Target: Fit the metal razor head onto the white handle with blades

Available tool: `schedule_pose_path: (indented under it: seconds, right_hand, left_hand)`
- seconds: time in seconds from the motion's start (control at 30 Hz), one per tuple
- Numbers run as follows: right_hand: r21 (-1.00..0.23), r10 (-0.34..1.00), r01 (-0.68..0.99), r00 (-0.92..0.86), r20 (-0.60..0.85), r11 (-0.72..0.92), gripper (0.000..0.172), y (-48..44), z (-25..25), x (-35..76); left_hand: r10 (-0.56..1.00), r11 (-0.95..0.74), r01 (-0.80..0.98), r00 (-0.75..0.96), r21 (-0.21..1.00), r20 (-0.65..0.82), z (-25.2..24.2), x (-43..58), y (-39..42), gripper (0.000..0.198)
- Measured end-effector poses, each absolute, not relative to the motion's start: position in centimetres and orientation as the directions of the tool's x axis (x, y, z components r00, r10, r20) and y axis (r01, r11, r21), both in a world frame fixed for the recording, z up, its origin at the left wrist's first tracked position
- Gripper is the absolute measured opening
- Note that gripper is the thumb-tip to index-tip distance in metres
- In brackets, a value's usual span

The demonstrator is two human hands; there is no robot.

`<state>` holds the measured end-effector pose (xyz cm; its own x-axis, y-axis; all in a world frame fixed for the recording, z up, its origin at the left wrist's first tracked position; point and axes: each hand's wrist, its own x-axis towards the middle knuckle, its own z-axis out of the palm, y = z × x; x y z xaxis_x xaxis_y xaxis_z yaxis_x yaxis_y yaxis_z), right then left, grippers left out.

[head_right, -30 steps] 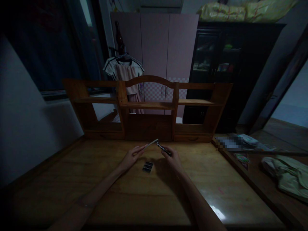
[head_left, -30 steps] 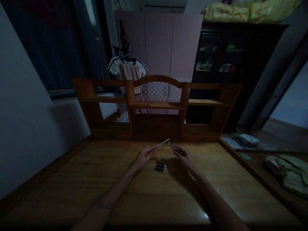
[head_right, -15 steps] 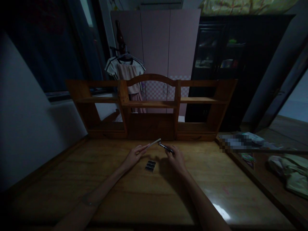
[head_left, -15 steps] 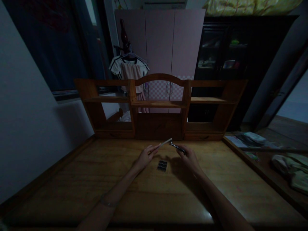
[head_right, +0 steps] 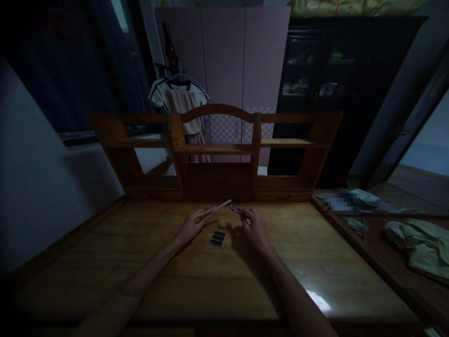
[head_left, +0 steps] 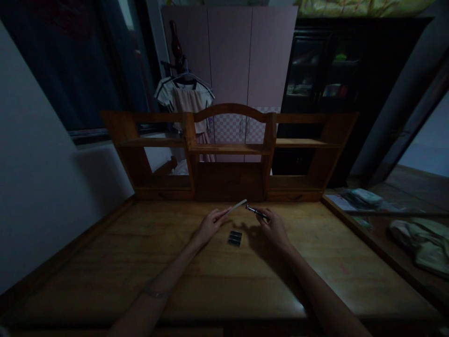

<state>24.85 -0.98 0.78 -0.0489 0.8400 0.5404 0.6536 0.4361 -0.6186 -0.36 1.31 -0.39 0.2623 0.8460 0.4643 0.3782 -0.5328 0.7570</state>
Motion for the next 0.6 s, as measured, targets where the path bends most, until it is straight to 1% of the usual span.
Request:
schedule_pose_path:
  seconds: [0.1, 0.2, 0.4, 0.6]
  right_hand:
    - [-0.606, 0.836, 0.67, -0.04, 0.547, 0.429, 0.031, -1.08, 0.89, 24.81]
    - [-0.586, 0.833, 0.695, -0.034, 0.552, 0.417, 0.031, -1.12, 0.88, 24.84]
    - [-0.571, 0.836, 0.714, -0.038, 0.547, 0.406, 0.032, -1.06, 0.77, 24.8]
    - [-0.563, 0.83, 0.716, -0.041, 0.556, 0.412, 0.032, -1.12, 0.89, 24.77]
  left_hand:
    - [0.829, -0.557, 0.364, 0.303, 0.747, 0.47, -0.21, -0.33, 1.15, 0.04]
    - [0.824, -0.564, 0.393, 0.33, 0.726, 0.461, -0.24, -0.17, 1.02, 0.039]
    - [0.824, -0.566, 0.436, 0.284, 0.7, 0.489, -0.33, -0.4, 1.24, 0.039]
    - [0.807, -0.588, 0.406, 0.349, 0.7, 0.476, -0.39, -0.44, 1.29, 0.039]
